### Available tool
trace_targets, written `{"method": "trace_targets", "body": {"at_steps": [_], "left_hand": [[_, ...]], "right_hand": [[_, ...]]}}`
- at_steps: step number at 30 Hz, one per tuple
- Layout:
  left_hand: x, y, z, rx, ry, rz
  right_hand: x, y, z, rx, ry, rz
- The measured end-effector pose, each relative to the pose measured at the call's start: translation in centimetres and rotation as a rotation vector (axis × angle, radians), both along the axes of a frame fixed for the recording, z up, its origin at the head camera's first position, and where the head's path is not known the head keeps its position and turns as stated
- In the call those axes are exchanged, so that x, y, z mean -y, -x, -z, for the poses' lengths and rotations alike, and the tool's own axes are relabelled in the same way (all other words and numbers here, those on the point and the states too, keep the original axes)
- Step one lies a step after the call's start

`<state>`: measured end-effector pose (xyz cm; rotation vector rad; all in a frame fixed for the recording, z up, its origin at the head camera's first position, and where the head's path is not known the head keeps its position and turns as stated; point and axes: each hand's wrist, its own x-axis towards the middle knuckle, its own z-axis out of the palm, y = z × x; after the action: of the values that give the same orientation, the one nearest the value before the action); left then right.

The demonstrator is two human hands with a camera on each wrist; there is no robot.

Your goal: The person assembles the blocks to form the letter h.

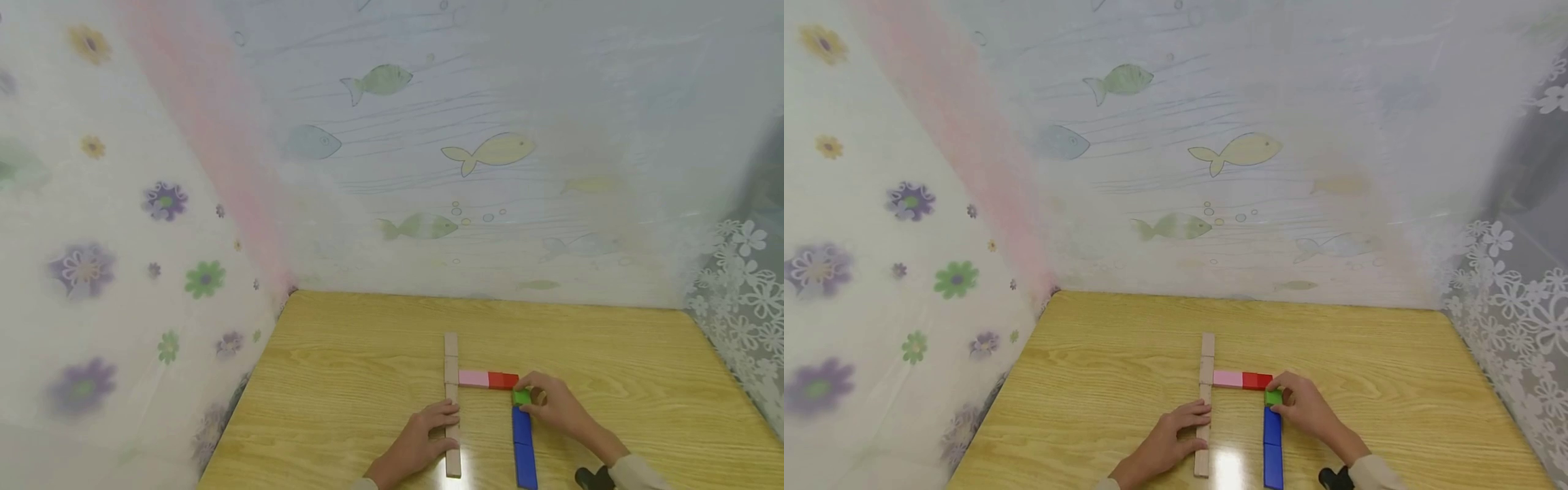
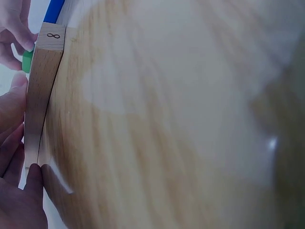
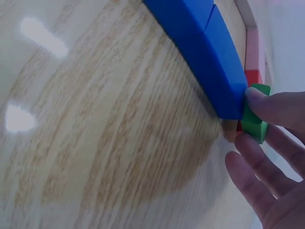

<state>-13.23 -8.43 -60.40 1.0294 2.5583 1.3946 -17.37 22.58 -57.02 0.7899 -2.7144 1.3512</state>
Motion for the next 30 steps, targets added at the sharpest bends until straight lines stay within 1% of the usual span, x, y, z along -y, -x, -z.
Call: {"method": "trace_targets", "body": {"at_steps": [6,12,19,26,30], "left_hand": [[-0.03,0.03,0.0,-0.001,0.002,0.0],[-0.02,-0.04,-0.12,-0.01,-0.006,0.002],[-0.05,-0.08,-0.08,0.003,-0.006,-0.001],[-0.06,-0.13,-0.16,0.009,-0.006,0.004],[0.0,-0.17,-0.28,-0.007,-0.004,0.002]], "right_hand": [[0.17,-0.29,-0.24,0.032,-0.01,0.015],[0.42,-0.36,-0.43,0.019,-0.034,0.017],[0.57,-0.38,-0.35,-0.008,-0.052,0.013],[0.51,-0.74,0.06,-0.074,-0.098,0.059],[0.5,-0.97,0.21,-0.052,-0.098,0.076]]}}
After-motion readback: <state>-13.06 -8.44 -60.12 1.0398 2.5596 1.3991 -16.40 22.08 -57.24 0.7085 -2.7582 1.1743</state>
